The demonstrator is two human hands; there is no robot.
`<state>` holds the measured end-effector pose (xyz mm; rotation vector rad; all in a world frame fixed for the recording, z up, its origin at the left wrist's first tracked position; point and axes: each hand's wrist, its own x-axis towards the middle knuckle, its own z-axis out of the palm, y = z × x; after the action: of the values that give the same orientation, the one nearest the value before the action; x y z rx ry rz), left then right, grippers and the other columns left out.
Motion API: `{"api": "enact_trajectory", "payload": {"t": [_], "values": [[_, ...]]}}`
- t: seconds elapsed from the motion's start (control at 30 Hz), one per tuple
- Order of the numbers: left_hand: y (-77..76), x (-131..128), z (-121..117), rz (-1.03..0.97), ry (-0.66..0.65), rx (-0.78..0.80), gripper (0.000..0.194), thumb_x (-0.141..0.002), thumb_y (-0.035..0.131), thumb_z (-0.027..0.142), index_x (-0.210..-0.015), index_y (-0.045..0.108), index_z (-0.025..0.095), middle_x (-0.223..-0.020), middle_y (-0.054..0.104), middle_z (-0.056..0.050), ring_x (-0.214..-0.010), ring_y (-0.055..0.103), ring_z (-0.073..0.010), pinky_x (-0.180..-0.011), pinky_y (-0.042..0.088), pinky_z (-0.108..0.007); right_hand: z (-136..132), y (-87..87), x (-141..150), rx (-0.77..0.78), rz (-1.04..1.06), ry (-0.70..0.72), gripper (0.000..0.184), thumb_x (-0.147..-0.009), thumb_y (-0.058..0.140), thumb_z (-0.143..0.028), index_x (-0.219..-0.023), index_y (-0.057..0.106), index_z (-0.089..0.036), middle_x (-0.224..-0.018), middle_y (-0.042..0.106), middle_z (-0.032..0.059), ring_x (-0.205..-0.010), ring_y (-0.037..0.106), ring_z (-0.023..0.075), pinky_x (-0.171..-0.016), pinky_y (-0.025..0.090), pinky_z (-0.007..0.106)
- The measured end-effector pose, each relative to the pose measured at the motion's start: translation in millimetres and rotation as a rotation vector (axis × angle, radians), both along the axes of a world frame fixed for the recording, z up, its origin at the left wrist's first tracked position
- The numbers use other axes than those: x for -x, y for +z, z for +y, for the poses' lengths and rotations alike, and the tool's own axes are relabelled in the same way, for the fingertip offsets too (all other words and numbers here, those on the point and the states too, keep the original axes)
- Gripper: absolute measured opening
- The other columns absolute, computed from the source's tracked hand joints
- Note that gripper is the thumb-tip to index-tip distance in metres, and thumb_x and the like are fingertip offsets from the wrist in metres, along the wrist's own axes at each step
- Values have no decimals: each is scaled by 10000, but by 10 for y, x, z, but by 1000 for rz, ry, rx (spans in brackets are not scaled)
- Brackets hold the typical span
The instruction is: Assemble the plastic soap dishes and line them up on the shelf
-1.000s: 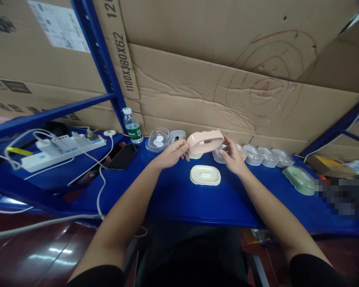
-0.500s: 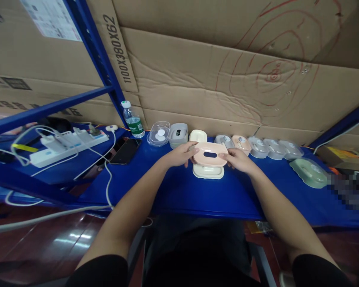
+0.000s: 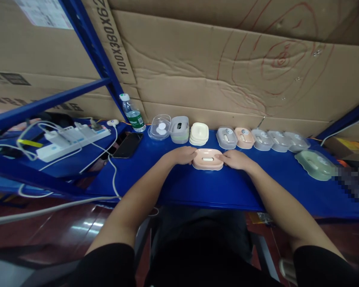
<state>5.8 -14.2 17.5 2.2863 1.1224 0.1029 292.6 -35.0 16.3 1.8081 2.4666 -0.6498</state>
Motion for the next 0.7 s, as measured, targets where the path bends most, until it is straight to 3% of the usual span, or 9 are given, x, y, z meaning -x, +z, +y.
{"api": "enact_trajectory", "payload": {"t": [0.13,0.3,0.37,0.43,0.53,0.7], "values": [[48,40,26,46,86,-136,382,-1023,463,390,-1103,764,169,-877,794,-77,-851,734,-247,-787,506,-341,-4,-43,29,-45,-27,19,793,-1024,301,-830,-732,702,-212,-849,794,107,-806,720,251,-691,436,341],[164,305,116,-266,514,-548,390,-1031,515,425,-1213,771,194,-1074,792,-97,-977,721,-260,-908,533,-383,-3,-55,29,-46,-25,20,807,-1029,270,-830,-773,729,-217,-916,808,106,-847,729,258,-735,460,349],[177,480,193,-334,622,-695,366,-1035,506,379,-1210,766,189,-1194,762,-115,-1116,695,-269,-1025,518,-404,-5,-53,32,-47,-32,22,807,-1037,257,-820,-785,730,-217,-942,812,108,-865,734,263,-745,464,350],[156,642,278,-309,690,-729,346,-1000,548,333,-1230,760,187,-1267,721,-127,-1187,670,-284,-1090,504,-429,-9,-49,37,-49,-40,25,805,-1044,252,-810,-795,735,-216,-962,817,113,-886,739,271,-752,470,350],[70,769,382,-248,653,-664,391,-924,596,268,-1270,752,173,-1306,682,-136,-1228,655,-293,-1144,493,-446,-16,-41,43,-51,-45,28,798,-1047,256,-803,-812,745,-218,-969,820,111,-901,747,277,-753,475,345],[-68,677,425,-169,481,-569,396,-887,620,287,-1240,765,181,-1359,656,-135,-1290,635,-314,-1166,501,-458,-21,-36,43,-65,-58,41,797,-1047,249,-805,-813,738,-221,-963,819,106,-905,750,273,-748,469,333]]}}
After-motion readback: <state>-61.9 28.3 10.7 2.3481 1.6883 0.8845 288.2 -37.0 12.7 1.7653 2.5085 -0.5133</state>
